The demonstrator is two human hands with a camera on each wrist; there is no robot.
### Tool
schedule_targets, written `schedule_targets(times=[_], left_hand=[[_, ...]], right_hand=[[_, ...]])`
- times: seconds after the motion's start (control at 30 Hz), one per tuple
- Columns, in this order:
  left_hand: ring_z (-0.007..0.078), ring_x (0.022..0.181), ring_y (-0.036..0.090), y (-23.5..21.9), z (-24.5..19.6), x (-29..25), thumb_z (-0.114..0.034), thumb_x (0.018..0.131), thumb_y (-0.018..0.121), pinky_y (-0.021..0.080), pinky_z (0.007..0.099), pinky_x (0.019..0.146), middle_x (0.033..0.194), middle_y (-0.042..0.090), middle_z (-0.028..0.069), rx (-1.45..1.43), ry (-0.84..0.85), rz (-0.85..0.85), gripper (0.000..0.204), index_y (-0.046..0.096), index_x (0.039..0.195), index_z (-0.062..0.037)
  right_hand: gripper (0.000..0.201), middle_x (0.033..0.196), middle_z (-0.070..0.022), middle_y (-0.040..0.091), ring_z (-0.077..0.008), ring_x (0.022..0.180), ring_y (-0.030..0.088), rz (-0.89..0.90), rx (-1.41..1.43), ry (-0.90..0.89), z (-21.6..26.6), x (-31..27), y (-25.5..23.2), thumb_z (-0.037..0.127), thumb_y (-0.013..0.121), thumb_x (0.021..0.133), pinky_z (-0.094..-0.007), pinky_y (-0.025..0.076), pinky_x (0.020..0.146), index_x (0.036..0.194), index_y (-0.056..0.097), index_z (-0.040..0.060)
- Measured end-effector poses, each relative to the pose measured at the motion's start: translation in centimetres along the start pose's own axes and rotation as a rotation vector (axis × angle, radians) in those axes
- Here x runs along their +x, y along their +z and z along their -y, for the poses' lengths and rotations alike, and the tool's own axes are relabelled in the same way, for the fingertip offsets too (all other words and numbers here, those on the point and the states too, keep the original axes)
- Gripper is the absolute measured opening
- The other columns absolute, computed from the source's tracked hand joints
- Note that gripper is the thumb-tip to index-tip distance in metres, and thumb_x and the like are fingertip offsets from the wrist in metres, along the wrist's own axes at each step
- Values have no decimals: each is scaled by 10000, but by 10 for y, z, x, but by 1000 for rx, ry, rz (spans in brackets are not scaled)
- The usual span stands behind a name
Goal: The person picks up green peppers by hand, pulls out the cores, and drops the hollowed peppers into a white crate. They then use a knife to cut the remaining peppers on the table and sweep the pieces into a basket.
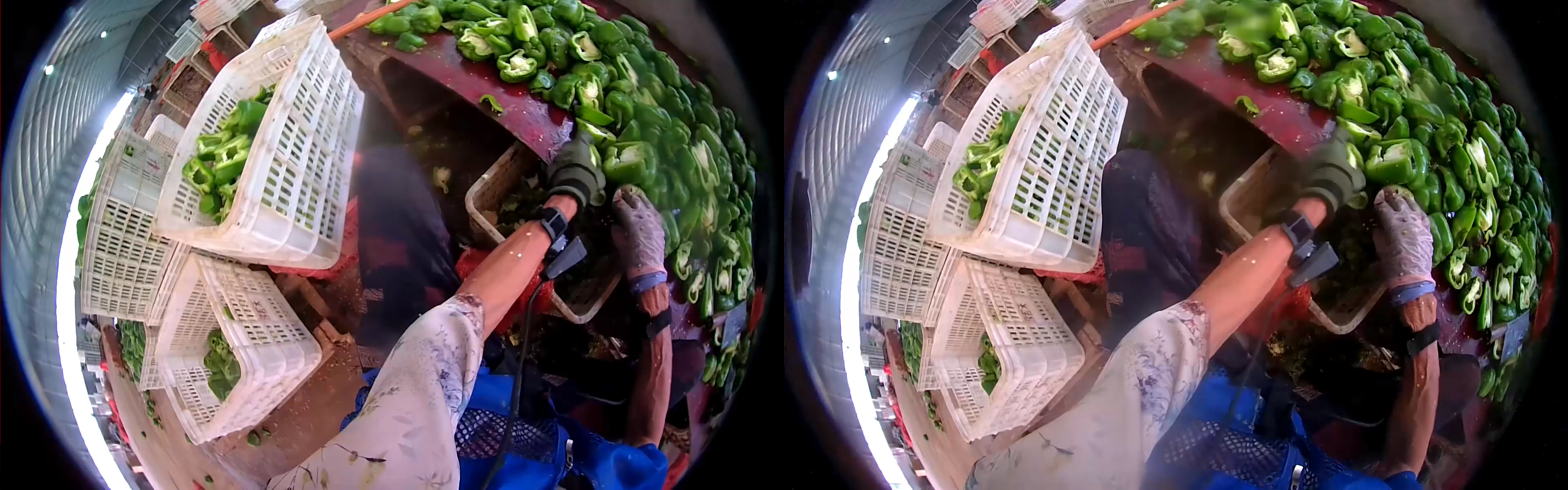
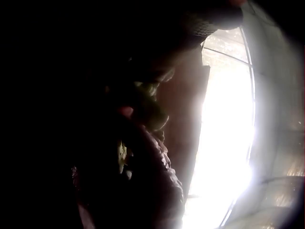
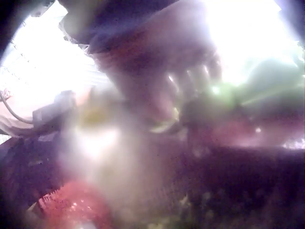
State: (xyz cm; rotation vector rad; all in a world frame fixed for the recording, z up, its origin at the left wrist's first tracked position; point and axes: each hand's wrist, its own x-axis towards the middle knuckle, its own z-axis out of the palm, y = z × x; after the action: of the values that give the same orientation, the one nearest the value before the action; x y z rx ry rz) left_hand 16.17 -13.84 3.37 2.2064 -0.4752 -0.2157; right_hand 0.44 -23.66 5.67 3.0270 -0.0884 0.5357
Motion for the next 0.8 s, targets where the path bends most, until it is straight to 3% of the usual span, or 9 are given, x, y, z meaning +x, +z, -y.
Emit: schedule_targets(times=[0.1,0.17,0.2,0.3,0.37,0.4,0.47,0.67,0.8], left_hand=[[229,782,656,8,31,1,-62,714,733,565,361,694,896,646,115,-721,124,-170,445,503,1095,-71],[163,725,607,-7,40,-23,5,710,725,553,315,602,889,595,46,-1271,71,-47,414,502,1031,-128],[162,721,618,-1,60,-21,-29,740,734,545,308,578,893,608,43,-1060,368,-163,389,506,1041,-123],[158,739,659,-36,58,-57,-97,799,749,526,274,543,946,662,50,-1329,-63,99,374,526,1099,-124],[198,760,672,-42,83,-63,-104,868,654,556,309,560,985,670,94,-714,566,-191,392,511,1233,-86],[211,776,676,-42,87,-66,-106,887,623,566,323,570,1002,670,108,-1159,248,-20,402,498,1267,-72],[238,821,680,-41,96,-78,-121,922,562,582,351,597,1043,666,134,-1485,-85,105,417,470,1321,-45],[234,958,658,-71,64,-115,-201,983,471,583,350,760,1099,645,149,-1618,-112,113,389,477,1329,-24],[188,1058,598,-66,53,-121,-81,886,584,516,288,879,1208,586,145,-1230,162,114,396,569,1265,34]], right_hand=[[494,1214,-81,620,-305,1159,552,-103,39,-36,2,-3,-12,85,646,749,-413,447,966,1238,598,134],[484,1185,-90,631,-312,1118,569,-102,139,-23,10,-1,-30,89,646,756,-412,460,938,1235,600,133],[474,1121,-101,639,-321,1043,580,-93,118,-39,14,0,-33,103,648,773,-418,472,880,1244,596,131],[205,853,-120,636,-345,814,610,-80,169,-5,32,0,-41,150,630,826,-453,492,701,1030,646,132],[121,797,-128,627,-355,773,614,-68,216,18,41,2,-48,182,614,846,-465,488,658,949,641,125],[163,814,-134,632,-347,789,621,13,218,46,44,6,-53,208,605,859,-456,499,675,983,646,111],[171,812,-136,633,-339,787,628,-27,299,51,51,11,-53,216,602,868,-450,509,681,994,649,110],[312,988,-121,652,-296,901,629,25,504,94,94,17,-56,187,681,826,-376,506,785,1116,660,75],[501,982,-132,639,-302,888,623,-29,483,110,110,15,-52,247,752,745,-380,512,759,1202,629,82]])
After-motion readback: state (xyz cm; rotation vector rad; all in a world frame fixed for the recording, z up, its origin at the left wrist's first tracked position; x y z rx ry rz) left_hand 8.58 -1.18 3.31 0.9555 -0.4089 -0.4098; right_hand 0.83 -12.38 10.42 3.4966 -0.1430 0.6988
